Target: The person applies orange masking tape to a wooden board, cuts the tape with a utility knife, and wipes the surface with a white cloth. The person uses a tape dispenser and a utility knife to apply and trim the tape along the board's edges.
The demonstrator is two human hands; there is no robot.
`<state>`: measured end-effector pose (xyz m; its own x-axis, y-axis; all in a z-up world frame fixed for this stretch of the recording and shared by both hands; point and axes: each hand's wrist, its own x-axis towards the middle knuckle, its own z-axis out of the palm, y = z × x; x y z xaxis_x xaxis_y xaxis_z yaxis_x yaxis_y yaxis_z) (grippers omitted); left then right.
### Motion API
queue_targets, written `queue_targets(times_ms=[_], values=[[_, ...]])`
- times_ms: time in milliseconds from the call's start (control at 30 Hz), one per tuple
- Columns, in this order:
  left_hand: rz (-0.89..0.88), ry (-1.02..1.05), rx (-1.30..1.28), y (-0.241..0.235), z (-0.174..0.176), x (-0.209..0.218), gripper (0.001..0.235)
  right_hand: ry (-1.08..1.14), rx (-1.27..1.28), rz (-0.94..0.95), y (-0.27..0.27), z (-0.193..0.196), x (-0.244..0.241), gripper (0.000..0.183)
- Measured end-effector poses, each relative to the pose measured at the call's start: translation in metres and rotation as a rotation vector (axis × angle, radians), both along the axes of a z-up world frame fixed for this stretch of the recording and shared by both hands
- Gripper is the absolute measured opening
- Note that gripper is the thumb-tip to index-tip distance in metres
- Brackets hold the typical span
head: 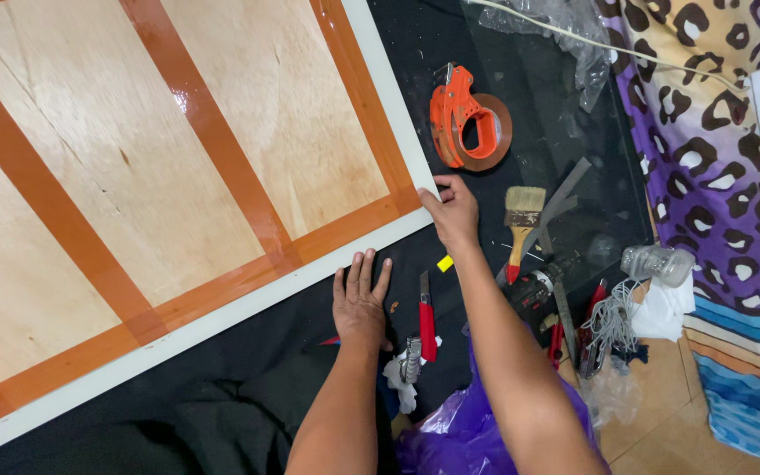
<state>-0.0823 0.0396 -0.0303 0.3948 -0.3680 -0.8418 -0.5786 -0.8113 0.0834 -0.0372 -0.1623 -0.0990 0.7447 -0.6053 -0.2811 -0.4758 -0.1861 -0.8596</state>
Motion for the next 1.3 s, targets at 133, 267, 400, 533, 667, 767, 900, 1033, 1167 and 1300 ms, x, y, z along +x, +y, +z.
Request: queue_targets(times_ms=[133,267,400,533,667,767,900,1033,1167,1300], values=[[-0.020,-0.026,0.007,0.000,-0.001,-0.003,0.162,0.262,-0.215,0.022,-0.006,0.002,0.003,0.037],[-0.014,-0.025,-0.001,0.001,-0.003,-0.004,0.162,0.065,0.050,0.154,-0.017,0.010,-0.006,0.034],[0.000,-0.015,0.000,0.001,-0.005,-0.004,0.161,0.009,0.124,0.270,-0.026,0.013,-0.019,0.042],[-0.004,-0.037,-0.014,0.002,-0.007,-0.005,0.161,0.082,0.093,0.162,-0.022,0.006,-0.016,0.046],[0.005,-0.033,-0.033,0.003,-0.010,-0.007,0.161,-0.041,0.239,0.038,-0.009,0.003,-0.014,0.034],[0.003,-0.025,-0.032,0.003,-0.012,-0.004,0.161,-0.012,-0.174,0.085,0.008,0.002,-0.015,0.034],[0.009,-0.035,-0.045,0.003,-0.015,-0.008,0.162,-0.130,-0.646,0.110,0.028,-0.001,-0.022,0.068],[0.011,-0.042,-0.049,0.004,-0.015,-0.009,0.162,-0.018,-0.284,-0.023,0.030,-0.003,-0.019,0.050],[0.017,-0.009,-0.046,0.004,-0.010,-0.006,0.164,-0.006,-0.559,0.079,0.029,-0.008,-0.015,0.065],[0.027,-0.048,-0.072,0.007,-0.010,-0.005,0.164,-0.076,-0.365,-0.119,0.041,-0.025,-0.019,0.051]])
